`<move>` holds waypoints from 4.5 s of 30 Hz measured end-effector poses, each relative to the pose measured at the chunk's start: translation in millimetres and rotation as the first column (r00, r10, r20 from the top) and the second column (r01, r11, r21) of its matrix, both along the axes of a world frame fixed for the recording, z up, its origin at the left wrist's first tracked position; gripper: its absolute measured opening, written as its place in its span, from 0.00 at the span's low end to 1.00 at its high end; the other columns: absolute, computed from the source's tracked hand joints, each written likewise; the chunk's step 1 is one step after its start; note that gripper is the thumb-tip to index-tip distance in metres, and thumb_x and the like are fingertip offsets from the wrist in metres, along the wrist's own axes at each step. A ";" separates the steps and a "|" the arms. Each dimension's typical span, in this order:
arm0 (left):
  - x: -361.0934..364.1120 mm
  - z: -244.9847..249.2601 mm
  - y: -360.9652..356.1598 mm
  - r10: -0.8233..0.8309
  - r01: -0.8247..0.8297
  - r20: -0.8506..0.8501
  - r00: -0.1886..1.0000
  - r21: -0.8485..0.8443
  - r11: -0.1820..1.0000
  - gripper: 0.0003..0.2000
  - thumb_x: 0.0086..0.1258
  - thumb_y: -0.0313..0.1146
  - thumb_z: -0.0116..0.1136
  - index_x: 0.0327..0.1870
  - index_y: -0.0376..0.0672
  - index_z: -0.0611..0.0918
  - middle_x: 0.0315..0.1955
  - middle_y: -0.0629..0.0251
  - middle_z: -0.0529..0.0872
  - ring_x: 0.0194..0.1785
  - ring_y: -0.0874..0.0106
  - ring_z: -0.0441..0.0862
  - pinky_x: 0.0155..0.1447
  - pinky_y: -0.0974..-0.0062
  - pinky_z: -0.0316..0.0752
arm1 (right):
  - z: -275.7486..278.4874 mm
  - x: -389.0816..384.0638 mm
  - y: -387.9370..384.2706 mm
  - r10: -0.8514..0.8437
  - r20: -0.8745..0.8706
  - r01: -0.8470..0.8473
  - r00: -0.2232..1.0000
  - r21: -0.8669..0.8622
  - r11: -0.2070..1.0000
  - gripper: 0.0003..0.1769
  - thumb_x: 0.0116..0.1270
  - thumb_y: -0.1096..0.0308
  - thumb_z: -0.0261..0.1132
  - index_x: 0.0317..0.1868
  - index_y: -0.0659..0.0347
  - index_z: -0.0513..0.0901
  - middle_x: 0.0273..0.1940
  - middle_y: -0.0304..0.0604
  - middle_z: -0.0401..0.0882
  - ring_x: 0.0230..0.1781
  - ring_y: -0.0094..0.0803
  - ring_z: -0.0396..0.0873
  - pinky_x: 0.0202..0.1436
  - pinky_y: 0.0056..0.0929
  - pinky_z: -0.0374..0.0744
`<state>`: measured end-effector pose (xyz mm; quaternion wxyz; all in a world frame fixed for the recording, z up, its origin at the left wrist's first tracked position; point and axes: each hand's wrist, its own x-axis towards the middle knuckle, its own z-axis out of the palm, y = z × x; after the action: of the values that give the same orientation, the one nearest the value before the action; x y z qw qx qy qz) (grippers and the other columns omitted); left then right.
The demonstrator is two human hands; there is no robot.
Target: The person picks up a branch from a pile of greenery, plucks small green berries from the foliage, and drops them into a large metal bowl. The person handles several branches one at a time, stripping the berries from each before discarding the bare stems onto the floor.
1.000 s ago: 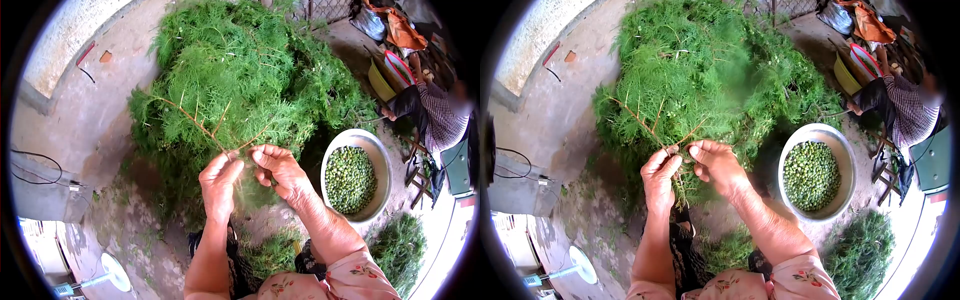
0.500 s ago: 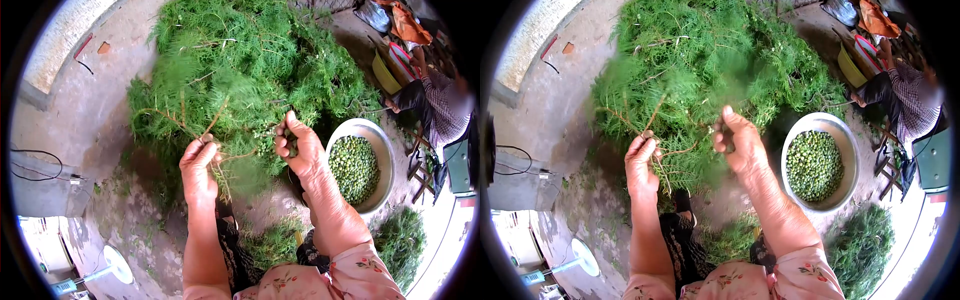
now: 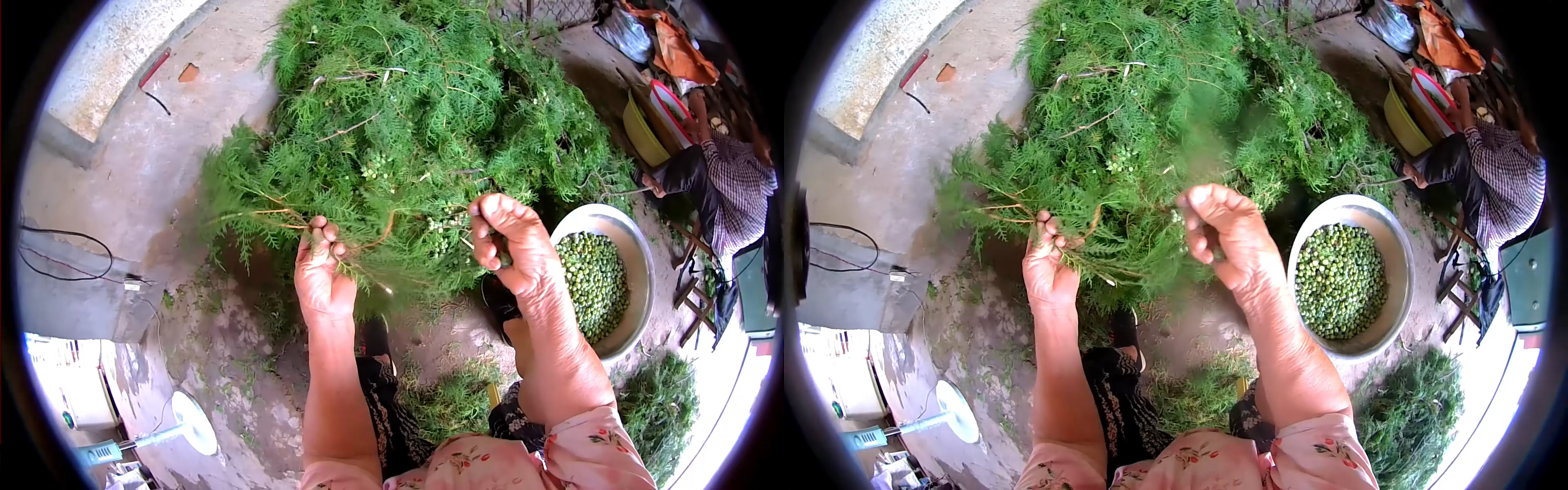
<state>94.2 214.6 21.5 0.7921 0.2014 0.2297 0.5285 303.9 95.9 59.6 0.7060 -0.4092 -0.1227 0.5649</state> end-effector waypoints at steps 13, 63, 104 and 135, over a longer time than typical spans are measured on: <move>-2.4 -19.2 15.5 -0.383 0.291 0.560 0.734 0.250 0.923 0.13 0.73 0.36 0.39 0.44 0.39 0.77 0.20 0.76 0.72 0.23 0.79 0.62 0.33 0.80 0.60 | -2.1 15.8 -4.1 -0.088 0.098 0.096 0.991 -0.075 0.993 0.11 0.63 0.62 0.61 0.32 0.62 0.79 0.20 0.33 0.72 0.13 0.20 0.65 0.14 0.17 0.61; 50.1 -6.5 -58.7 -0.210 0.203 -0.084 0.974 -0.082 0.976 0.11 0.66 0.34 0.54 0.44 0.38 0.77 0.29 0.68 0.76 0.32 0.74 0.73 0.38 0.79 0.71 | -35.0 -66.0 -23.8 0.307 0.839 -0.101 0.448 -0.294 0.951 0.26 0.61 0.67 0.61 0.58 0.68 0.67 0.44 0.54 0.78 0.46 0.33 0.77 0.50 0.29 0.73; -78.7 -13.8 -4.7 0.075 -0.133 -0.217 0.973 -0.264 0.956 0.09 0.64 0.35 0.57 0.40 0.40 0.79 0.29 0.69 0.81 0.30 0.76 0.77 0.34 0.80 0.75 | -121.6 242.9 -575.8 -0.599 0.693 0.914 0.401 -0.345 0.213 0.06 0.58 0.67 0.61 0.32 0.54 0.71 0.26 0.35 0.71 0.24 0.25 0.71 0.25 0.25 0.72; -29.7 16.4 -10.0 0.001 -0.103 -0.294 0.956 -0.330 0.939 0.10 0.66 0.35 0.54 0.44 0.40 0.76 0.31 0.71 0.77 0.32 0.79 0.72 0.36 0.82 0.71 | -221.7 61.9 94.0 0.728 0.681 0.435 -0.073 -0.636 0.638 0.12 0.57 0.62 0.56 0.32 0.61 0.83 0.38 0.51 0.80 0.43 0.44 0.78 0.47 0.35 0.76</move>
<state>64.5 204.6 37.9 0.7583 0.1300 0.4366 0.4663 365.9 189.9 -162.0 0.0578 -0.8997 -0.4023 0.1592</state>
